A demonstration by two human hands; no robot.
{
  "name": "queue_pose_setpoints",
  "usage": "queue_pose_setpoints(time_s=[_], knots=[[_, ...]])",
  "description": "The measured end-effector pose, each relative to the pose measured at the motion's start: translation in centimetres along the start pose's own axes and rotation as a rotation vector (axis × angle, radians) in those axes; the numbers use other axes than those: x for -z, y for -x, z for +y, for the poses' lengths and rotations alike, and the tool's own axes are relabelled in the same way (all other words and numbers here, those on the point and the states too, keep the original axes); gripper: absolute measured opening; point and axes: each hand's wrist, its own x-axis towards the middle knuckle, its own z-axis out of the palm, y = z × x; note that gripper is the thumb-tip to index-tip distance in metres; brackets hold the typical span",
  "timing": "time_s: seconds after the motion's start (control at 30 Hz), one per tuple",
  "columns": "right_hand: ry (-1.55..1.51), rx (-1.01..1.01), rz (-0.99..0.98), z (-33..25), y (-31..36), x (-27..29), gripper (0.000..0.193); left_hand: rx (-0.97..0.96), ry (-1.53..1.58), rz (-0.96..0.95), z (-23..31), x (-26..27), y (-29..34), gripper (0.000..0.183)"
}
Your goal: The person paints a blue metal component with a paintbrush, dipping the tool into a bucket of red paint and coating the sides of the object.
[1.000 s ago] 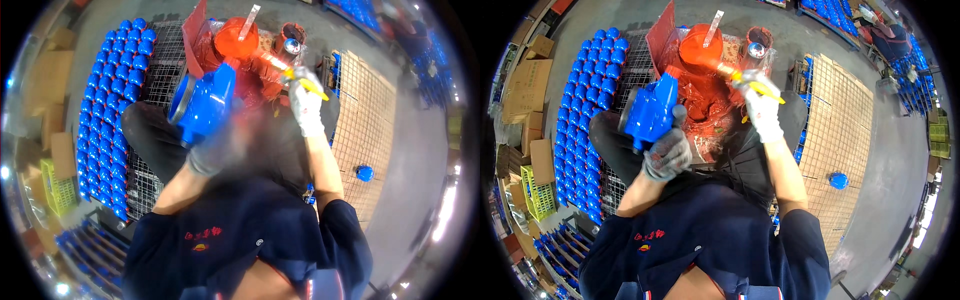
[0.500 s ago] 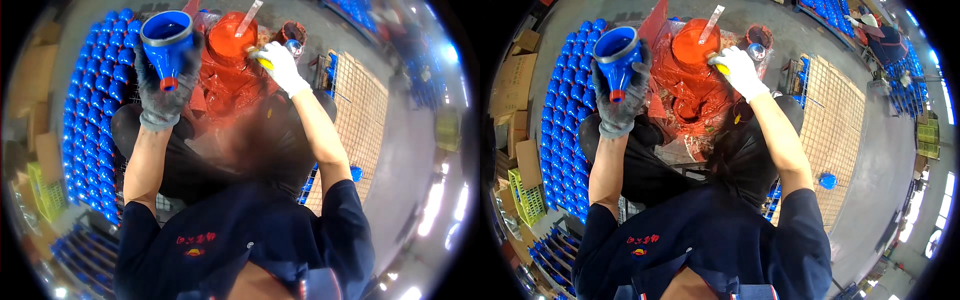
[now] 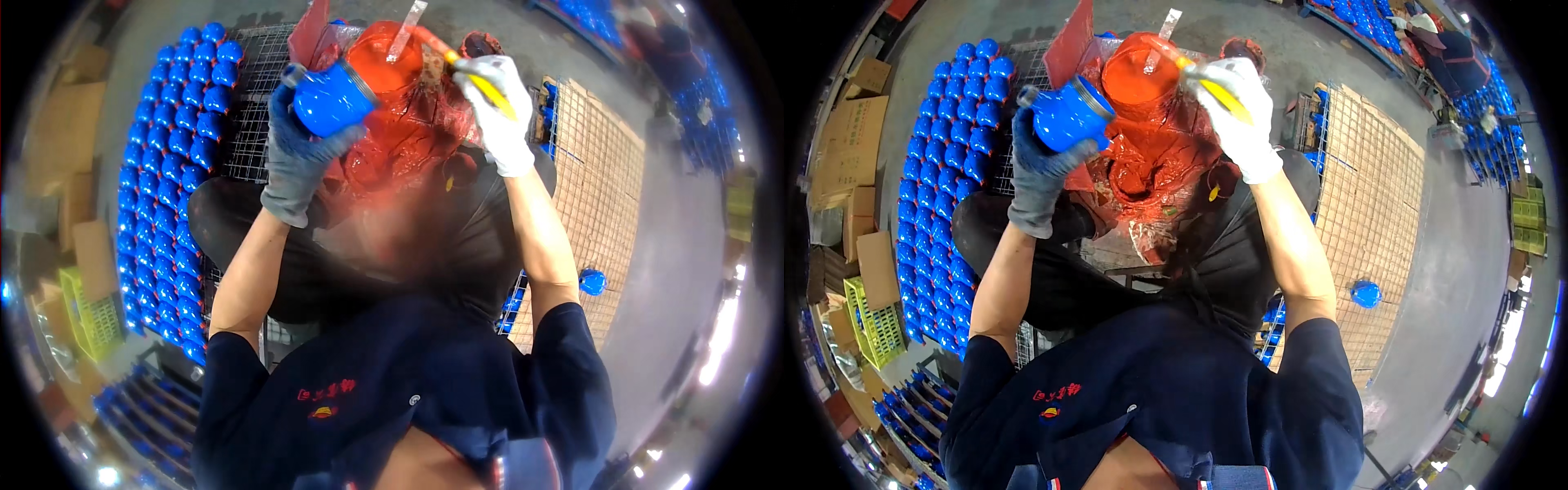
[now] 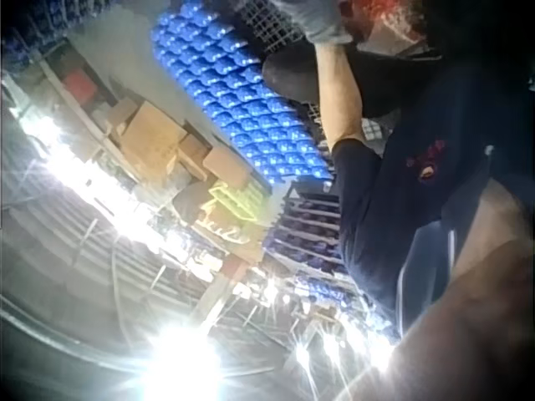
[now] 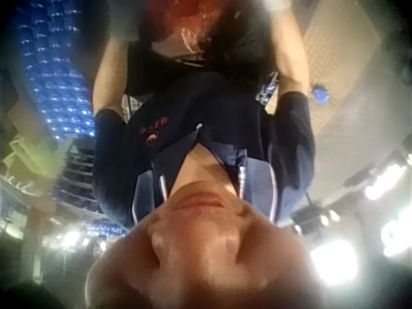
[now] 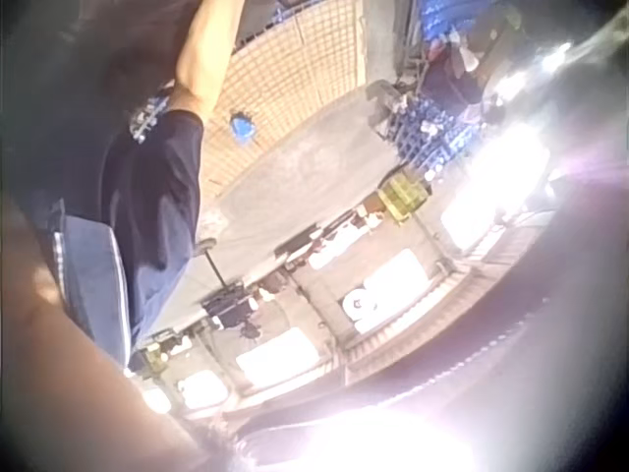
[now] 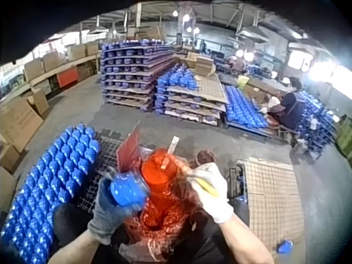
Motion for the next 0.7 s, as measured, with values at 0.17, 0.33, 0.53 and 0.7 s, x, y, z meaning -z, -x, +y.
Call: queue_pose_setpoints(time_s=[0.17, 0.33, 0.53, 0.7], knots=[[-0.227, -0.431, 0.166, -8.8, -3.8, 2.9, 0.020, -0.567, -0.715, -0.158, 1.5, 0.0, 0.8, 0.085], [-0.276, -0.736, -0.116, -12.2, -6.2, 5.1, 0.025, -0.819, -0.685, -0.343, 2.8, -1.2, 2.2, 0.066], [-0.212, -0.838, -0.325, -14.3, -6.2, 6.8, 0.026, -0.854, -0.672, -0.496, 4.4, -1.5, 3.3, 0.066], [-0.279, -0.793, -0.293, -15.8, -4.9, 6.8, 0.024, -0.853, -0.685, -0.449, 5.1, -2.0, 3.9, 0.060]])
